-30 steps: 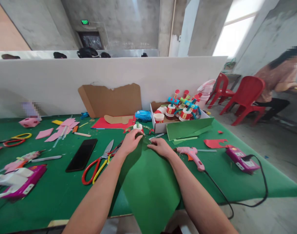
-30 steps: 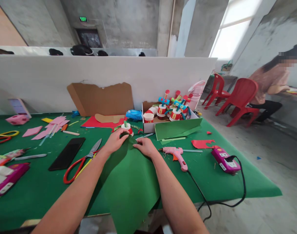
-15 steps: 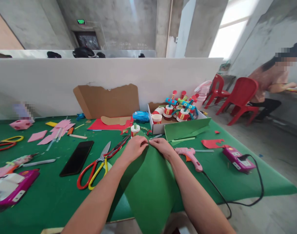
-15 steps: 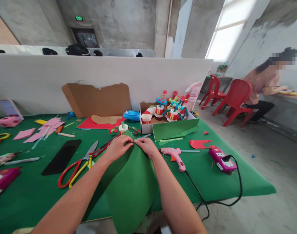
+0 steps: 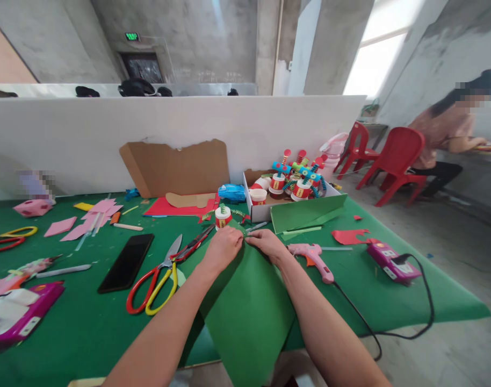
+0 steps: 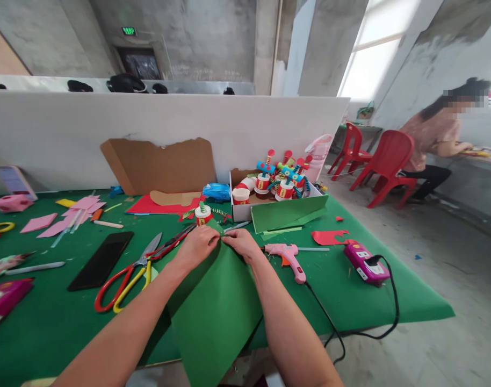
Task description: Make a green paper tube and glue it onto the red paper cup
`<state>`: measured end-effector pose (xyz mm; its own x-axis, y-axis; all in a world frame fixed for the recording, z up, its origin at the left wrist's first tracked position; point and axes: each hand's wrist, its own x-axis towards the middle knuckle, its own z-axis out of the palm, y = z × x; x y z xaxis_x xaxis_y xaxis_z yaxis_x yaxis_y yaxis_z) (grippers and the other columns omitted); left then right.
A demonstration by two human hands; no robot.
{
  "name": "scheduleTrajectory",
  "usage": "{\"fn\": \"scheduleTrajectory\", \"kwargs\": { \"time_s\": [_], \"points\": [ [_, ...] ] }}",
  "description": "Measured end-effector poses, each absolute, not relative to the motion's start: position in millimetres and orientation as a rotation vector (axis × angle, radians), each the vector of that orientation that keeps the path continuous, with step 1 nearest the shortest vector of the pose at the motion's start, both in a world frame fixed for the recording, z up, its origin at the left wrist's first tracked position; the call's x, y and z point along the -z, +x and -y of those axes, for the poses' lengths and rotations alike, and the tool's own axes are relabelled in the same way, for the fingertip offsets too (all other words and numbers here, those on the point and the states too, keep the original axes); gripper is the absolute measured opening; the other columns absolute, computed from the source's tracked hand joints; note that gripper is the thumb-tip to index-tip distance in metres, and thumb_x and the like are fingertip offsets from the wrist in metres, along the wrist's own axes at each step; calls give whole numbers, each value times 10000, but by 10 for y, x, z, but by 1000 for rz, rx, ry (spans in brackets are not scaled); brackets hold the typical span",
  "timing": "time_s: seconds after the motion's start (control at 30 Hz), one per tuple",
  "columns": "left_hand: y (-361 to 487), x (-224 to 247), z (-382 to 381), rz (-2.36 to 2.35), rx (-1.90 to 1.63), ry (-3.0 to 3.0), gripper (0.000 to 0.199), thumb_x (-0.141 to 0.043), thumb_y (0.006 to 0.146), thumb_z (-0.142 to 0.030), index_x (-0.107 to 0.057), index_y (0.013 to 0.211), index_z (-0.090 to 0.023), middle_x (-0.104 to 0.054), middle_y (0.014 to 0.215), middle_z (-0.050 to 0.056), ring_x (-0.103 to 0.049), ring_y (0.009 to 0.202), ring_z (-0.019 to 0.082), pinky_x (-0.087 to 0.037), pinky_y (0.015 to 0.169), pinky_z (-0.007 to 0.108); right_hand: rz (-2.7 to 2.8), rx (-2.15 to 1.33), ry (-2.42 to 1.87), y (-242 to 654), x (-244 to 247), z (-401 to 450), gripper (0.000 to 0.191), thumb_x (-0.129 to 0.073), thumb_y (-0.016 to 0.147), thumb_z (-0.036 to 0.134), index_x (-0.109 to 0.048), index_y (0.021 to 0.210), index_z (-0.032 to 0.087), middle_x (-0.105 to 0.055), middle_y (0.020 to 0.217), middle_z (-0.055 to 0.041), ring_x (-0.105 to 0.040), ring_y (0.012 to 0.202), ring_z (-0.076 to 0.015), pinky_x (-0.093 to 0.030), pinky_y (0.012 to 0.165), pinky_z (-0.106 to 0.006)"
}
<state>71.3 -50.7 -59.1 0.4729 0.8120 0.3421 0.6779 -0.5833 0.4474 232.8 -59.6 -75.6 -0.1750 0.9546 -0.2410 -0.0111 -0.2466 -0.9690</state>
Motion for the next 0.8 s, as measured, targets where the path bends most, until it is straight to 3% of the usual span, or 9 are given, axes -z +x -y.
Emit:
{"fn": "scheduleTrajectory", "kwargs": {
  "time_s": [0.33, 0.6, 0.8],
  "points": [
    [630, 663, 373, -1304, -973, 1899, 100, -562, 697, -234, -627, 648, -176, -674, 614, 8, -614, 584, 141, -457, 571, 237, 1188, -1571, -1274, 2347, 803, 570, 103, -720, 668, 287, -693, 688, 190, -663, 641, 15, -567, 560, -131, -464, 602, -274],
    [444, 401, 426, -1188, -1046, 1654, 139, -573, 670, -312, -565, 658, -174, -677, 662, 12, -622, 612, 126, -484, 591, 234, 1244, -1450, -1261, 2372, 879, 505, 258, -737, 613, 219, -672, 861, 193, -652, 717, 28, -591, 669, -137, -485, 651, -264],
    [231, 179, 633, -1055, -414, 2094, 47, -554, 628, -172, -595, 614, -188, -591, 550, -54, -516, 524, 97, -361, 501, 198, 1305, -1299, -1282, 2295, 860, 486, 200, -715, 603, 211, -673, 795, 178, -633, 690, 36, -564, 665, -129, -471, 669, -263]
  ]
}}
